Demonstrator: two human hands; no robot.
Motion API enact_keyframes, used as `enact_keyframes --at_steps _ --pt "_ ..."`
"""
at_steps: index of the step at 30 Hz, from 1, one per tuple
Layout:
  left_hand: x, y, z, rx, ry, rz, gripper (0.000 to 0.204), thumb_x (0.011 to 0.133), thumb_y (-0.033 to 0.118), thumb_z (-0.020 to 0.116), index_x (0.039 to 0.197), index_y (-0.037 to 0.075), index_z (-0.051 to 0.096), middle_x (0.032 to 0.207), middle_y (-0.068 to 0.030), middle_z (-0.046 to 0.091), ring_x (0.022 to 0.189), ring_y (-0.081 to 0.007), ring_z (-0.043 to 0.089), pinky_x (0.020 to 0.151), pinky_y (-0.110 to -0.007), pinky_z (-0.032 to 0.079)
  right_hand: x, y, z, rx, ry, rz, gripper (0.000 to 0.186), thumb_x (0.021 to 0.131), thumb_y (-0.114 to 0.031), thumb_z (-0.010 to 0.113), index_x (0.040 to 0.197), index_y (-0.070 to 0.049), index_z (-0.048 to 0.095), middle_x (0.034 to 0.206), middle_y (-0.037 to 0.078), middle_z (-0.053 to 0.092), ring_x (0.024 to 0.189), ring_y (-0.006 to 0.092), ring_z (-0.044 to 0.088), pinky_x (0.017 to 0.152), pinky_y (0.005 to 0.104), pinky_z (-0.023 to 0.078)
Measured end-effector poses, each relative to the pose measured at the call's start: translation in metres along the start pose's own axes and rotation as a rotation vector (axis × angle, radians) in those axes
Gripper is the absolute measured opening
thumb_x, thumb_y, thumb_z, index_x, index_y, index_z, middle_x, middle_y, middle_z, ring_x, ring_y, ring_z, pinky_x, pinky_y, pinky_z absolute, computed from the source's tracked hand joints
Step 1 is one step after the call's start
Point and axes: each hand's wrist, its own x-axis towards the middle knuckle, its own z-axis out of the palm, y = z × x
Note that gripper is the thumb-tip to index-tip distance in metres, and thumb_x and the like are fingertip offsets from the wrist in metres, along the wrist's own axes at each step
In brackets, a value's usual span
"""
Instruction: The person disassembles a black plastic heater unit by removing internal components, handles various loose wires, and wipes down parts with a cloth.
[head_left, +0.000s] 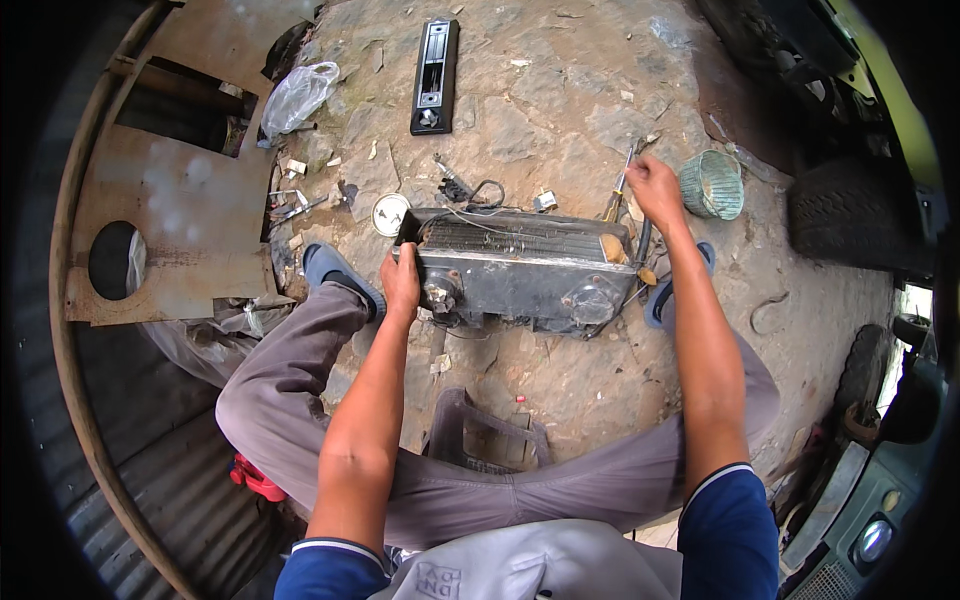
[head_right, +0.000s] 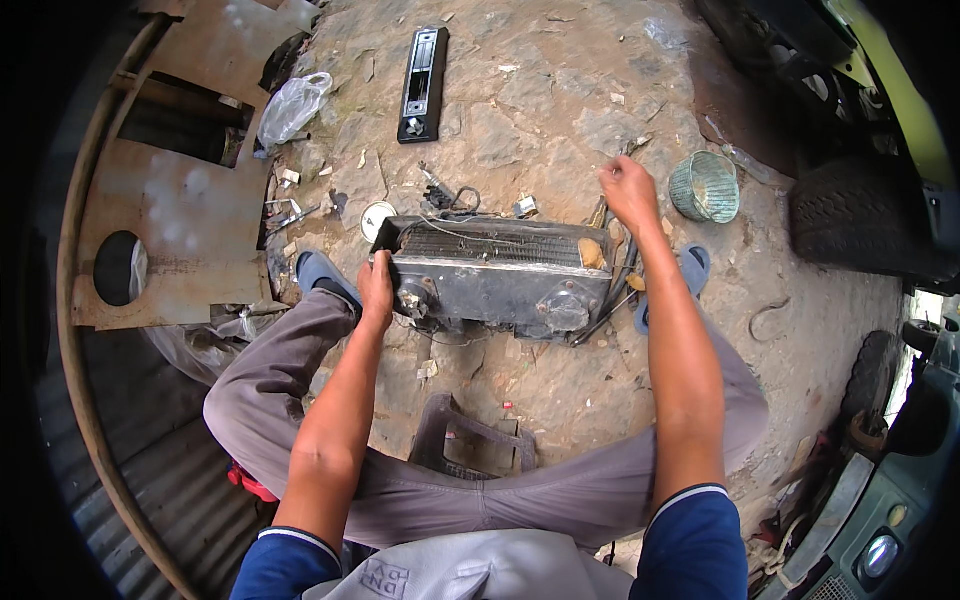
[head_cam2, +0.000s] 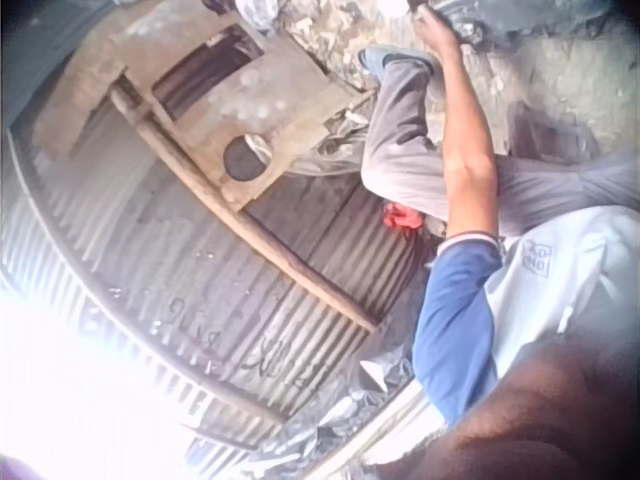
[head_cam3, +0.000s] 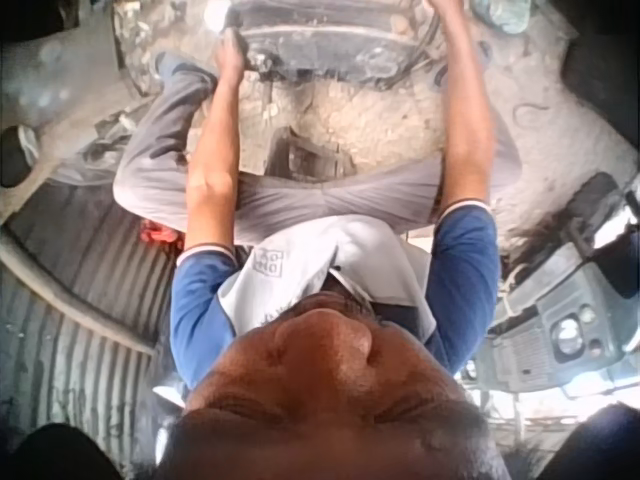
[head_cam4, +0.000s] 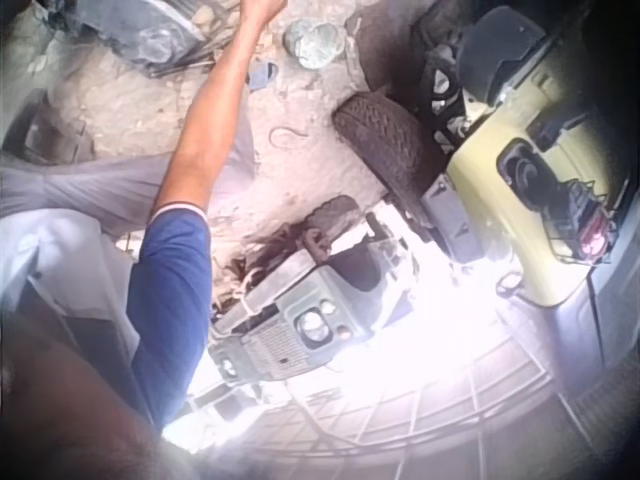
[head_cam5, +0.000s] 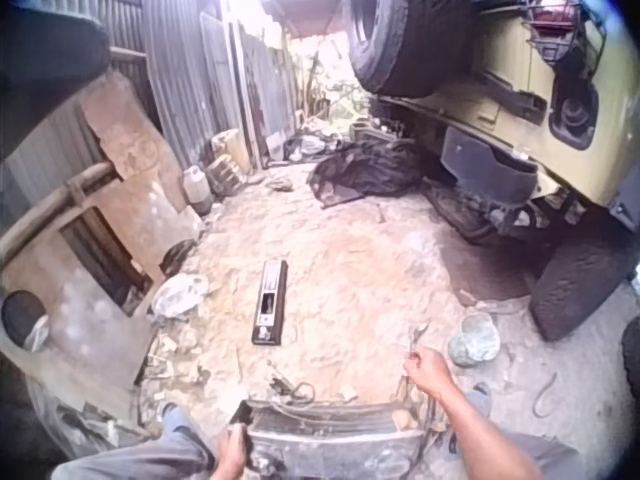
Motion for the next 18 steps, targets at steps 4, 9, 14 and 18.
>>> enact_keyframes --at_steps 4,9,14,18 --pt "0.001 0.006 0.011 -0.052 -0.036 0.044 0.053 0.090 0.040 0.053 0.102 -0.010 0.061 0.090 -0.0253 0.065 0.082 -0.0336 0.058 0.083 -0.043 0.044 -0.014 -0.091 0.040 0.034 -0.423 -0.159 0.029 0.089 -0.028 0.067 0.106 -0.005 0.070 0.099 0.019 0.071 0.092 0.0313 0.069 0.086 0.0417 0.053" --pt "0.021 -0.038 0.017 0.019 0.098 0.056 0.052 0.090 0.042 0.055 0.099 -0.008 0.066 0.084 -0.0167 0.065 0.077 -0.0246 0.057 0.075 -0.040 0.044 -0.045 -0.148 0.108 -0.195 -0.526 -0.407 0.052 0.086 -0.038 0.071 0.127 -0.007 0.063 0.124 0.018 0.063 0.122 0.0336 0.056 0.104 0.0476 0.043" --pt "0.021 -0.038 0.018 0.034 0.093 0.068 0.051 0.089 0.040 0.057 0.098 -0.009 0.064 0.082 -0.0170 0.065 0.076 -0.0243 0.056 0.075 -0.040 0.045 -0.041 -0.163 0.130 -0.453 -0.736 -0.337 0.054 0.087 -0.033 0.070 0.133 -0.008 0.058 0.132 0.020 0.060 0.132 0.0344 0.048 0.109 0.0519 0.038" --pt "0.012 -0.020 0.015 -0.031 0.029 0.038 0.051 0.088 0.039 0.057 0.100 -0.010 0.063 0.083 -0.0174 0.065 0.076 -0.0244 0.056 0.075 -0.041 0.045 -0.036 -0.166 0.122 -0.454 -0.537 -0.420 0.030 0.084 -0.022 0.069 0.106 -0.002 0.067 0.099 0.021 0.072 0.100 0.0386 0.068 0.087 0.0478 0.054"
